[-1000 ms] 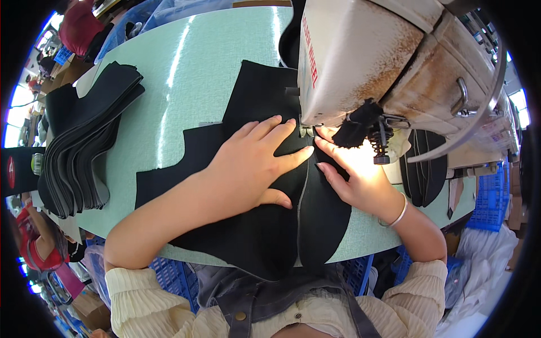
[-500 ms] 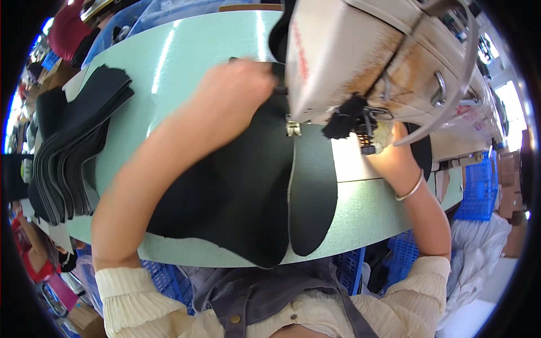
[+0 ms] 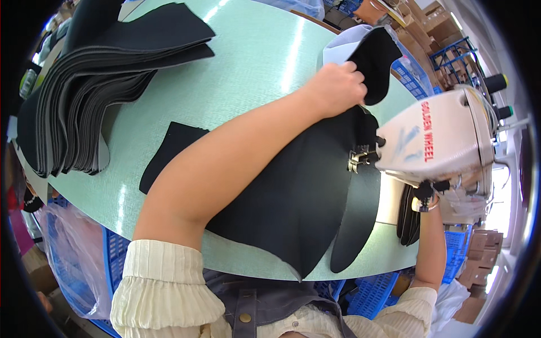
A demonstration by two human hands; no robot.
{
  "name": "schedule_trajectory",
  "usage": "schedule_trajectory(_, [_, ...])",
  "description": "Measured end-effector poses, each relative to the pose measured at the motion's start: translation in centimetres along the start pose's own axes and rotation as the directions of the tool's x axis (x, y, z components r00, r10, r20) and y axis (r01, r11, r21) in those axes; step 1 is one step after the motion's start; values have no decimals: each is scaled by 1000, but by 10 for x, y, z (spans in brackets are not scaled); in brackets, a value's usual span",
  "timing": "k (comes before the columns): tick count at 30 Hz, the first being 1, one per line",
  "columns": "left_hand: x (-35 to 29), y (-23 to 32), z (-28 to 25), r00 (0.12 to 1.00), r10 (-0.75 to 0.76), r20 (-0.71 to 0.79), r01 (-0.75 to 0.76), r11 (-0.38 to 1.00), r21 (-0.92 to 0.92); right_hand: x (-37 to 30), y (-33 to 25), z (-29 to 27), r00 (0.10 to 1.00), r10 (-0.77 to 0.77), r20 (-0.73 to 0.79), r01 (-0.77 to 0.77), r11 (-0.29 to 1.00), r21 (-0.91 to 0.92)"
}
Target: The person sews shoe upper pieces together using a sewing machine, taking fabric pieces from a stack, aligning them under the machine needle to stitch them, and turning the sewn parts inside out by hand.
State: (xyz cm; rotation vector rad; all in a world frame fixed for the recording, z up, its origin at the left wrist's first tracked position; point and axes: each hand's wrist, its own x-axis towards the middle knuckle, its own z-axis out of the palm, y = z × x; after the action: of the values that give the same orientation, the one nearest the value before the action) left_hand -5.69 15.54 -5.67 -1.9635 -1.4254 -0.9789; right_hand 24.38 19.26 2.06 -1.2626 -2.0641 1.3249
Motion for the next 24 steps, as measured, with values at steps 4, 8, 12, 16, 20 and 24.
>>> schedule_trajectory(4, [2,6,0,995,4,-100,-2,1000,20,36,3,6,976,92,196,-180,849,497])
schedule_trajectory(8, [2,7,0,995,4,-104,1,999,47,58,2,11,732,-17,681,-660,228,715])
schedule_trajectory(12, [4,7,1,994,0,-109,6,998,62,69,-24,23,633,158,758,-760,315,569])
schedule_trajectory(16, [4,8,3,996,-19,-86,23,998,51,46,-58,46,965,237,112,-258,936,238])
schedule_trajectory(20, [3,7,4,994,3,-109,-1,1000,20,42,-71,62,968,170,182,-202,964,176])
schedule_trajectory(24, [2,6,4,999,-5,32,5,1000,11,27,-59,49,983,91,161,-71,989,-127])
